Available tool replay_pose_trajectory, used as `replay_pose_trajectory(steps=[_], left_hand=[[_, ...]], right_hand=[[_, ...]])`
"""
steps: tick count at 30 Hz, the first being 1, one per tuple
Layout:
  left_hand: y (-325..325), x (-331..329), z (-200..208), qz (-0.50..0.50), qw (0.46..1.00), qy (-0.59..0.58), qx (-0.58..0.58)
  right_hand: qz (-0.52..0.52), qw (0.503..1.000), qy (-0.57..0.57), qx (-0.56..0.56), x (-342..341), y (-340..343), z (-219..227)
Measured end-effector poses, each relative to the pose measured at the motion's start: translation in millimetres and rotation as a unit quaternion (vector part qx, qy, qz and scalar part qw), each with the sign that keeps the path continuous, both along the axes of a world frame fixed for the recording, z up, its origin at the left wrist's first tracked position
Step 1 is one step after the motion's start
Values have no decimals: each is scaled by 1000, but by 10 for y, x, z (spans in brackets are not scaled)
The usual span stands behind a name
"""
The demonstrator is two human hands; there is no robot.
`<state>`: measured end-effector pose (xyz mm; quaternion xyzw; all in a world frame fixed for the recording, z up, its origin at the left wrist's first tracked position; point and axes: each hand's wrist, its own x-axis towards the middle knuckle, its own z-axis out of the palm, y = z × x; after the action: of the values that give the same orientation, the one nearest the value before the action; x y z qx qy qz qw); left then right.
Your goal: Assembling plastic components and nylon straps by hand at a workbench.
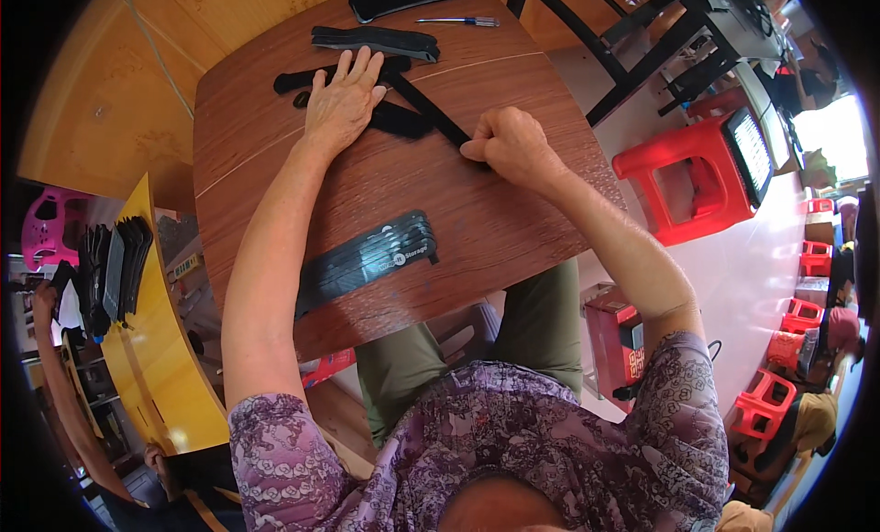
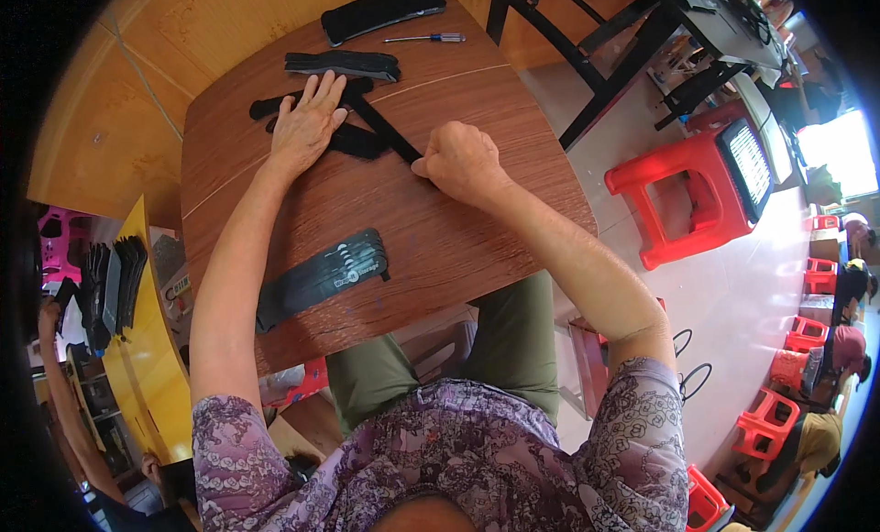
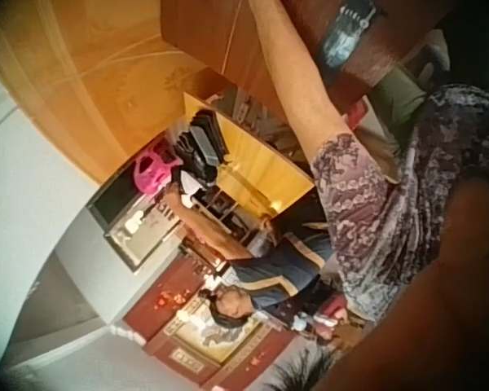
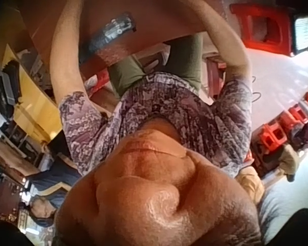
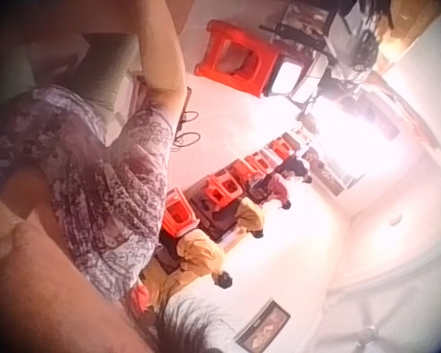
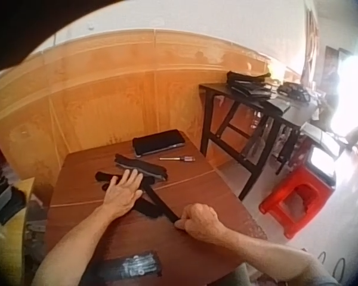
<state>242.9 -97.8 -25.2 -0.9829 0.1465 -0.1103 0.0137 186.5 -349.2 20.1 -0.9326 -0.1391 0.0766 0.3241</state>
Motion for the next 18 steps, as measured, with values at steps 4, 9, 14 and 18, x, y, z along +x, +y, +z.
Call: replay_pose_trajectory(steps=[4,9,14,18], left_hand=[[42,-37,-51,-20,999,-33,-12],[38,-95,-81,-28,999,-37,-21],[-8,-134,-112,-42,998,-32,-28],[97,-106,-87,-3,1000,-4,20]], right_hand=[[3,993,98,58,30,-23,43],[-3,968,206,142,-26,-73,115],[-21,943,257,211,-210,-182,212],[9,943,249,219,-461,-534,206]])
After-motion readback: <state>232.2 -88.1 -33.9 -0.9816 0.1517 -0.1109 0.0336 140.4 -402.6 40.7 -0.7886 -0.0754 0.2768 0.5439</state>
